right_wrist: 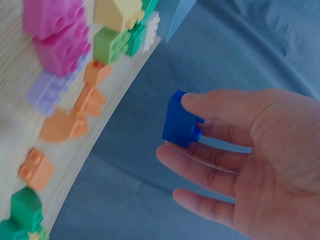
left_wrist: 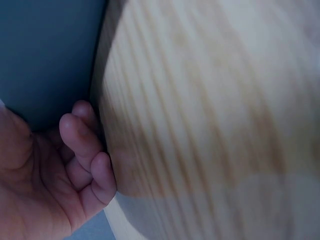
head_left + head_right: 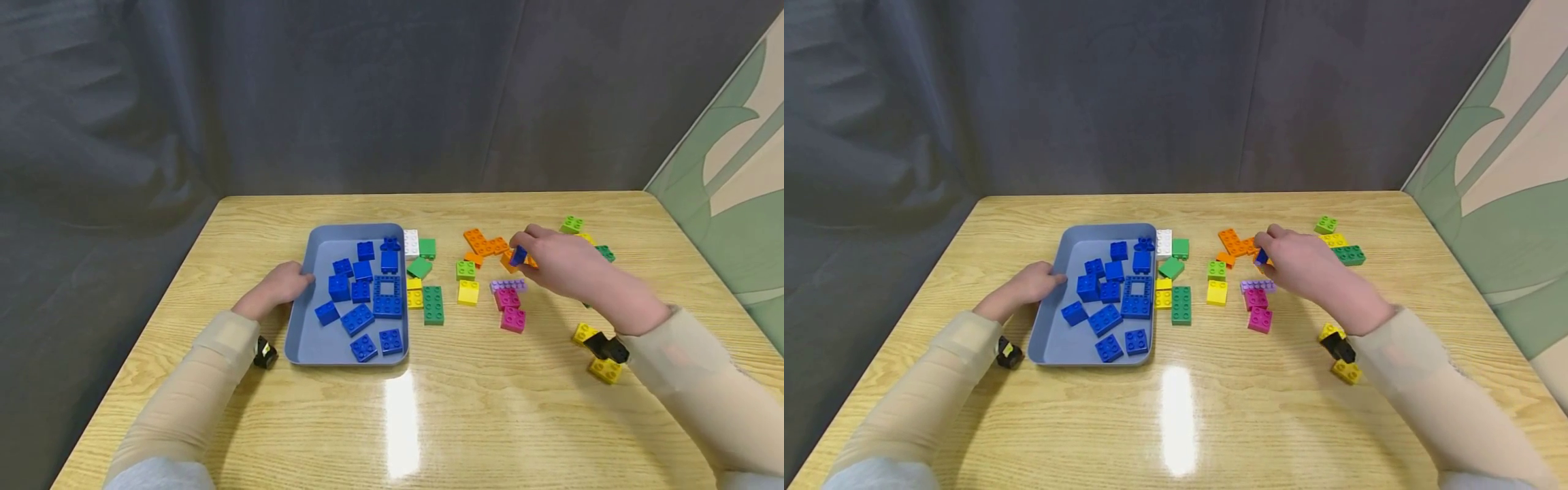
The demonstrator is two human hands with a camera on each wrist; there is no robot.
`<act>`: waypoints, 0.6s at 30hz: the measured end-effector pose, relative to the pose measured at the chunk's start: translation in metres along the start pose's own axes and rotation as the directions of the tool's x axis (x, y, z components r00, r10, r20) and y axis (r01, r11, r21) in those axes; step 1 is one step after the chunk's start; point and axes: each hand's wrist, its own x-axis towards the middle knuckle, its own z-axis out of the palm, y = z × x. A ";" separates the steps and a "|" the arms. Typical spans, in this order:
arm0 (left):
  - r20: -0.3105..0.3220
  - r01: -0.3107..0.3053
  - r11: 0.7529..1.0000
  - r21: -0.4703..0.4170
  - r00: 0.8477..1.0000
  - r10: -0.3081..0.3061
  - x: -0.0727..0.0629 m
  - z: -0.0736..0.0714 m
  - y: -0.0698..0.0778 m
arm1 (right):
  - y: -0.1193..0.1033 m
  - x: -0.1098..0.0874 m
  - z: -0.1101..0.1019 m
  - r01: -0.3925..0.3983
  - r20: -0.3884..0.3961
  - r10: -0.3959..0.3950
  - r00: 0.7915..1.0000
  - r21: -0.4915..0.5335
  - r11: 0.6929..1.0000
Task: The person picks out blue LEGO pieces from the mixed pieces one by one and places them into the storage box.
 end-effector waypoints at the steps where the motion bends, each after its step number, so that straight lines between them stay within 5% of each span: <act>1: 0.000 -0.002 1.000 -0.001 1.000 0.002 0.000 0.000 0.000 | -0.003 0.003 0.001 0.021 -0.013 -0.021 1.000 -0.003 1.000; 18: -0.002 -0.004 1.000 0.002 1.000 0.004 0.001 0.000 0.000 | -0.062 0.044 0.019 0.254 -0.040 -0.252 0.967 0.038 0.967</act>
